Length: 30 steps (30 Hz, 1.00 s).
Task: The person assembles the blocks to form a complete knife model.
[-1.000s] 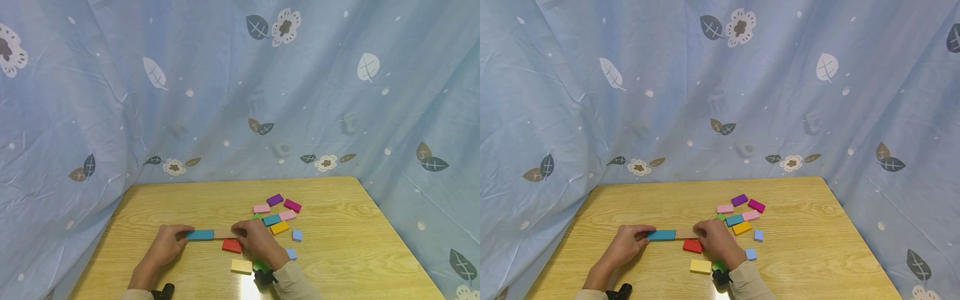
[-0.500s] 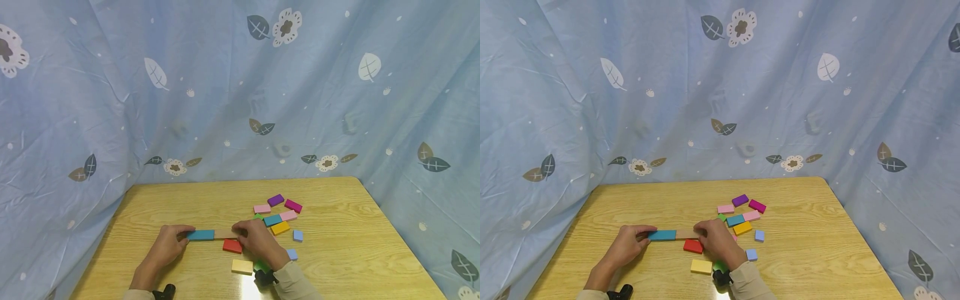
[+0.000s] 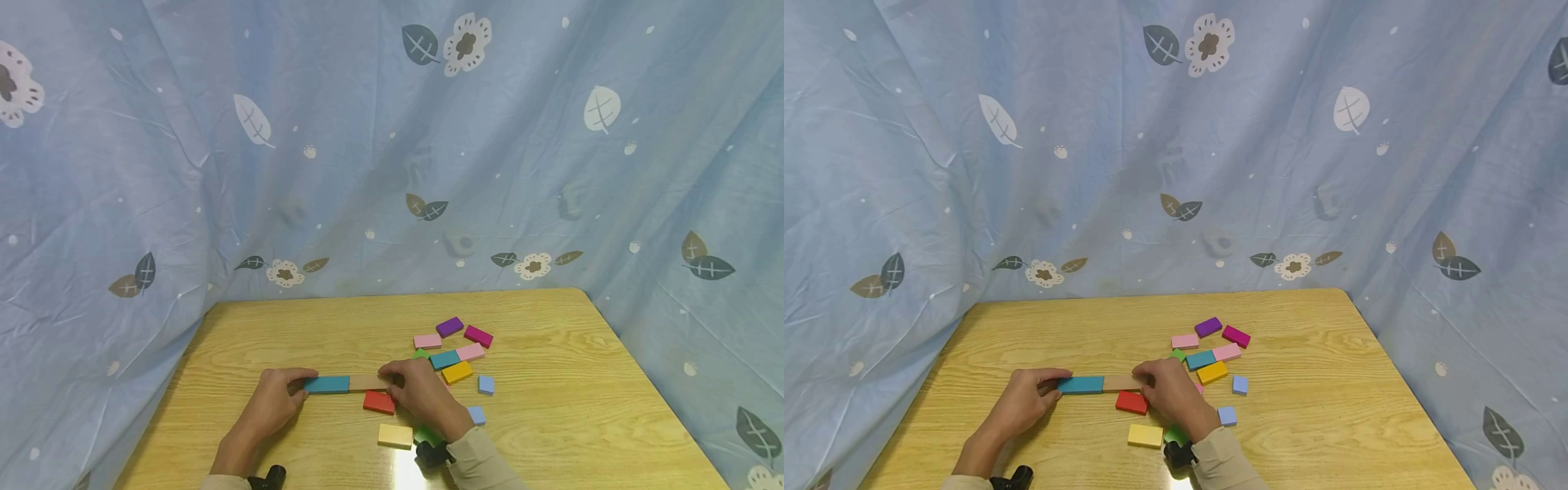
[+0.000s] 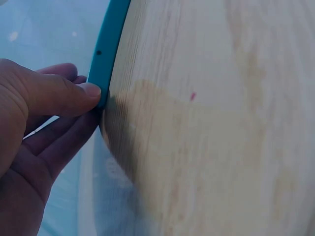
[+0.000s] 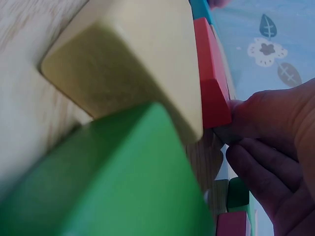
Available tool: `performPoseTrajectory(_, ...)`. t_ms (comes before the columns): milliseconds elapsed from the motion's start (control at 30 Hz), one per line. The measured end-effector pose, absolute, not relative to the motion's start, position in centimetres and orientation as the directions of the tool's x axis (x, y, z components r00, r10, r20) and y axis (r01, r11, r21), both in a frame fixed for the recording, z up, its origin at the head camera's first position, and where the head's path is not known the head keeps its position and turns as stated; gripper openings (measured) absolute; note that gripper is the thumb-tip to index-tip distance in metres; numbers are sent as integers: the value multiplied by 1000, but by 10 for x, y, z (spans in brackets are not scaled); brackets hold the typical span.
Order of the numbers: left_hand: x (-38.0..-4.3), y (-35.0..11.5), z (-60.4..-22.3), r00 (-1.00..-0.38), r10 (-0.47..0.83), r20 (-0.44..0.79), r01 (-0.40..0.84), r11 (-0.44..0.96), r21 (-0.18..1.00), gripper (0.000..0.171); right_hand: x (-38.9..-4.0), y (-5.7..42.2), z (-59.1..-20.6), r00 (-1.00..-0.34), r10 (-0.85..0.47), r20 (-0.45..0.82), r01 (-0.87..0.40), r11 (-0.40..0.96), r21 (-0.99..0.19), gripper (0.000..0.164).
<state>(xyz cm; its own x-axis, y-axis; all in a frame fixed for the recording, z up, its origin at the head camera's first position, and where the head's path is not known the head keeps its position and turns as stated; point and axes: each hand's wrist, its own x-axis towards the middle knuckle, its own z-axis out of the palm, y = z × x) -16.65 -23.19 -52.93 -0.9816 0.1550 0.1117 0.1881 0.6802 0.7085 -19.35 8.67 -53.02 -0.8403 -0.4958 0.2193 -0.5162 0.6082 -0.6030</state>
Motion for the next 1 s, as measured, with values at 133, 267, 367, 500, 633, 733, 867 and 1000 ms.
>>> performPoseTrajectory(133,-166,-232,-529,-981,158,110,189,678,711,43,-193,87,-528,-845,-495,201,-504,614,-608,26)
performPoseTrajectory(267,-166,-233,-529,-981,158,112,190,674,713,43,-193,87,-528,-841,-498,209,-512,611,-604,27)
performPoseTrajectory(367,-166,-232,-529,-981,154,114,189,677,711,44,-193,90,-528,-839,-506,201,-509,599,-618,28)
performPoseTrajectory(500,-167,-231,-530,-982,150,112,185,680,709,44,-196,101,-523,-850,-502,160,-466,574,-673,33)
performPoseTrajectory(633,-167,-231,-531,-983,149,107,181,685,706,44,-200,121,-518,-862,-476,174,-437,526,-730,35)
performPoseTrajectory(733,-166,-231,-531,-984,146,101,174,684,708,44,-199,138,-517,-863,-450,230,-452,486,-748,32)
performPoseTrajectory(867,-165,-232,-530,-983,153,98,176,677,715,44,-193,158,-518,-873,-412,260,-446,461,-767,28)
performPoseTrajectory(1000,-164,-233,-529,-981,162,106,189,677,711,43,-182,174,-522,-893,-377,245,-405,439,-802,28)
